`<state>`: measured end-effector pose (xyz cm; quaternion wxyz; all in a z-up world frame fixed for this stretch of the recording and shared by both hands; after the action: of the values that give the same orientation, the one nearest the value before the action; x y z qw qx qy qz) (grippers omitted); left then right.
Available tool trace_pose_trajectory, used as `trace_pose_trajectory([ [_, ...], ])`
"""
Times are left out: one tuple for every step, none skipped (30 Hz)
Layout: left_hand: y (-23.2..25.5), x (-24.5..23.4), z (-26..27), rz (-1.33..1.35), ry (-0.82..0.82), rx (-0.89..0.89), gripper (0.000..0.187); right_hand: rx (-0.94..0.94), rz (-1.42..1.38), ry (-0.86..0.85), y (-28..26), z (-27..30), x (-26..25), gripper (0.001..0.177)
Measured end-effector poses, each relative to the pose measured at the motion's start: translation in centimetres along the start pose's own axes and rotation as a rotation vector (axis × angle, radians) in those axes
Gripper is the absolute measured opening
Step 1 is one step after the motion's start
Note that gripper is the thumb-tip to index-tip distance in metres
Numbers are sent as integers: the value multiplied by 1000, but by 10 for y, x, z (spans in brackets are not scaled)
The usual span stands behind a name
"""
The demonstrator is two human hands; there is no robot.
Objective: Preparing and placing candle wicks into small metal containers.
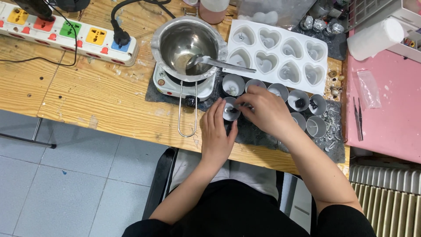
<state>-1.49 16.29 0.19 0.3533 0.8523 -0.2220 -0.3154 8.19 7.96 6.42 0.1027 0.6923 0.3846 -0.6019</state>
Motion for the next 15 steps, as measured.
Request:
trace_pose_trajectory([
  [0, 0, 0, 0, 0, -1, 66, 0, 0, -1, -2, 1, -3, 18],
  [0, 1, 0, -5, -2, -1, 66, -36, 34, 2, -7, 2, -6, 17],
  [0, 1, 1, -9, -5, -2, 67, -71, 68, 4, -11, 3, -9, 16],
  [-1, 2, 1, -10, -5, -2, 67, -71, 67, 4, -13, 4, -11, 16],
  [-1, 3, 1, -10, -9, -2, 67, -90, 90, -20, -16, 6, -10, 19],
  [-2, 4, 2, -9, -13, 0, 68, -108, 112, -43, -19, 8, -9, 23],
  [-1, 4, 2, -9, -13, 0, 68, -107, 112, -43, -21, 9, -10, 23],
  [-1, 3, 2, -11, -9, 3, 68, -130, 120, -14, -26, 10, -13, 26],
  [0, 2, 1, -12, -5, 6, 68, -153, 128, 15, -30, 10, -16, 29],
  [0, 2, 1, -12, -5, 6, 68, -153, 128, 15, -28, 12, -14, 29],
  [0, 2, 1, -10, -6, 3, 68, -147, 117, 8, -26, 14, -10, 27],
  [-1, 2, 1, -8, -5, -1, 68, -142, 106, -1, -23, 16, -7, 24],
  [-1, 3, 1, -9, -6, -1, 68, -142, 106, 0, -26, 16, -9, 24],
  [-2, 3, 2, -14, -6, -6, 68, -121, 80, -57, -27, 17, -5, 24],
  [-3, 4, 3, -18, -7, -11, 67, -101, 55, -113, -28, 18, -2, 24],
])
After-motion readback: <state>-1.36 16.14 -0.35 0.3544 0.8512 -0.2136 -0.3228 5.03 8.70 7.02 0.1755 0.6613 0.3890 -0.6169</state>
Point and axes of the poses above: each hand's wrist, its own z-axis away from the middle knuckle, its own x-axis out of the palm, y = z × x, the point moved 10 cm from there along -z, towards the middle knuckle, and after that the axes turned 15 degrees about y, right-handed, at the moved point
